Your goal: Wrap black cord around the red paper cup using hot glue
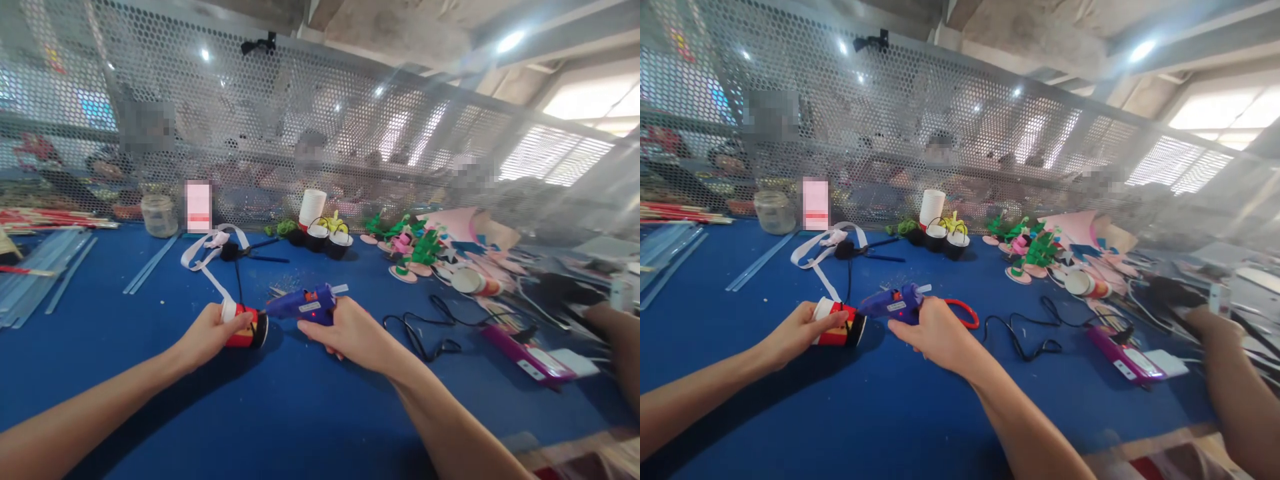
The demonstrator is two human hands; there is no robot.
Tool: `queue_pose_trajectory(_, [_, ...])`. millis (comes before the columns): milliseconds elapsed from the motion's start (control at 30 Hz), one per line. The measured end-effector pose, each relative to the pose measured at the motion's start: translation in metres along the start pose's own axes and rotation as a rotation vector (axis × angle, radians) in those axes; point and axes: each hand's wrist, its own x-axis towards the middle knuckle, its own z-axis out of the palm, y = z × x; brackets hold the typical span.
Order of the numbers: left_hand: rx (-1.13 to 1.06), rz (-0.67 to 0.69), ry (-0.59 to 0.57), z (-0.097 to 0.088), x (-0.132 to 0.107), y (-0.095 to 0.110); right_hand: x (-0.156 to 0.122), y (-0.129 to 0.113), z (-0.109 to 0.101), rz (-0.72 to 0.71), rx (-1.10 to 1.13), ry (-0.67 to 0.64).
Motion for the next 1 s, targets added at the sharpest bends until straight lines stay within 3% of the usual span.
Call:
queue_pose_trajectory(367, [0.010,0.006,0.021,0.0023,-0.0008,0.0011,-0.0003,-0.0007,0.0048,-0.030,-0.051,0.064])
queue_pose_trajectory(567, [-0.006,-0.035,0.030,0.0033,-0.0012,0.0051,-0.0041,-0.0014,0.0039,-0.028,-0.067,-0.007])
queue_pose_trajectory(733, [-0.019,-0.029,0.028,0.0037,0.0014,0.0002,-0.0038,-0.0009,0.0056,-0.065,-0.115,0.090])
queue_pose_trajectory(1000, [-0.054,-0.055,0.045,0.0037,0.0016,0.0007,-0.0068,0.0020,0.0068,-0.080,-0.148,0.069])
